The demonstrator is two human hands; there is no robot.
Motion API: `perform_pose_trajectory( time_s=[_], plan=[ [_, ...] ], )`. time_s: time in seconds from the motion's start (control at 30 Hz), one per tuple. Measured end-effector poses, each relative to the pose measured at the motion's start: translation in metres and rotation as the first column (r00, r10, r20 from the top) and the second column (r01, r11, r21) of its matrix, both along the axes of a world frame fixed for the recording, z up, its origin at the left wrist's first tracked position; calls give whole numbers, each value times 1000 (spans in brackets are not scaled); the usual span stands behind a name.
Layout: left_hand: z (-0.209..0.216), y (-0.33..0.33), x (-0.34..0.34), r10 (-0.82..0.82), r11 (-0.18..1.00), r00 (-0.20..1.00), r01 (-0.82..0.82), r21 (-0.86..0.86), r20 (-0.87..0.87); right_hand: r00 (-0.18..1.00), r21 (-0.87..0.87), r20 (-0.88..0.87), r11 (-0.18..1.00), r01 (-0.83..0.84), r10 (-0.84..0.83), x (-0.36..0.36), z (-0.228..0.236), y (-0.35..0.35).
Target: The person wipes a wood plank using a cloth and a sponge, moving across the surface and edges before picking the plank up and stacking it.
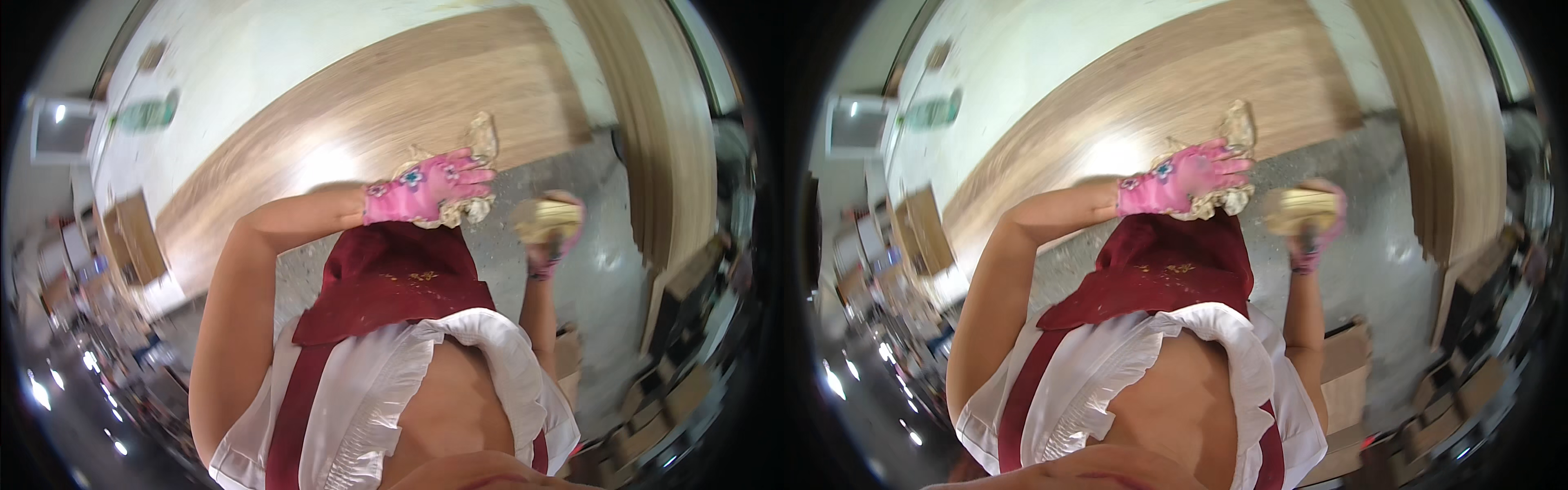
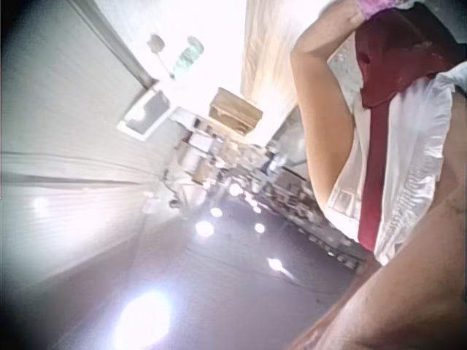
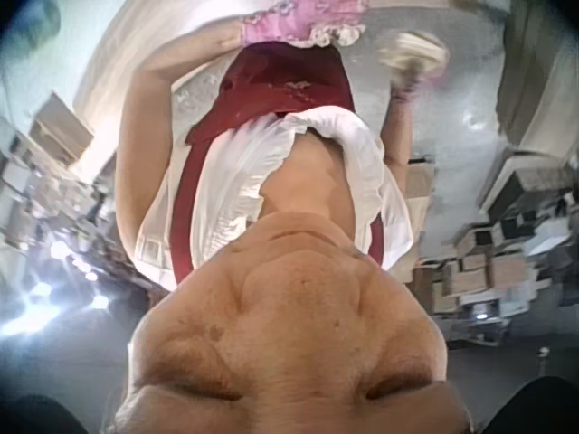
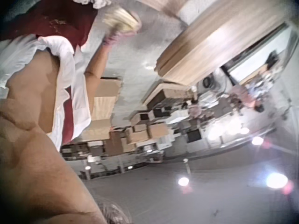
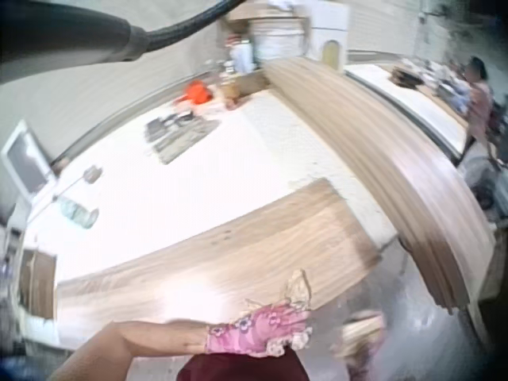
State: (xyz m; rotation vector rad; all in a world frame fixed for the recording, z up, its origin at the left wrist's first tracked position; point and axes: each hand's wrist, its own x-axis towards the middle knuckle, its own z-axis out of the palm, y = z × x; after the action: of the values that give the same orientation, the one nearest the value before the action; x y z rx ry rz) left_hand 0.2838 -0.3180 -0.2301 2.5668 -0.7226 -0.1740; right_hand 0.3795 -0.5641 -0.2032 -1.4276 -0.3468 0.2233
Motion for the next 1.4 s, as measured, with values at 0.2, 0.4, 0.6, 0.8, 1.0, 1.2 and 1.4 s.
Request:
perform_pose_trajectory(
  time_s=[0.2,0.4,0.6,0.8,1.0,1.2,1.4],
  plan=[
    [-17,61,-237,602,698,796,-486,-526,63,996,309,-22,948,-77,88,7,-2,109],
    [22,105,-427,889,437,409,-892,-113,208,950,184,70,933,-311,303,-32,-44,221],
    [-34,155,-648,866,-500,-170,-285,-818,-471,901,-71,241,932,-356,362,-15,-58,253],
    [-41,137,-730,730,-512,-683,-528,-677,-20,874,20,244,899,-438,420,-12,-56,283],
    [-34,5,-622,835,-548,-507,-738,-395,-212,839,-342,358,894,-290,409,-43,-27,349],
    [-37,-18,-405,269,-859,429,-297,-416,-862,656,-629,582,778,-12,481,-29,-39,354],
    [-97,-26,-381,-58,-923,389,-373,-99,-920,827,-734,258,658,-168,499,-67,-25,306]
  ],
)
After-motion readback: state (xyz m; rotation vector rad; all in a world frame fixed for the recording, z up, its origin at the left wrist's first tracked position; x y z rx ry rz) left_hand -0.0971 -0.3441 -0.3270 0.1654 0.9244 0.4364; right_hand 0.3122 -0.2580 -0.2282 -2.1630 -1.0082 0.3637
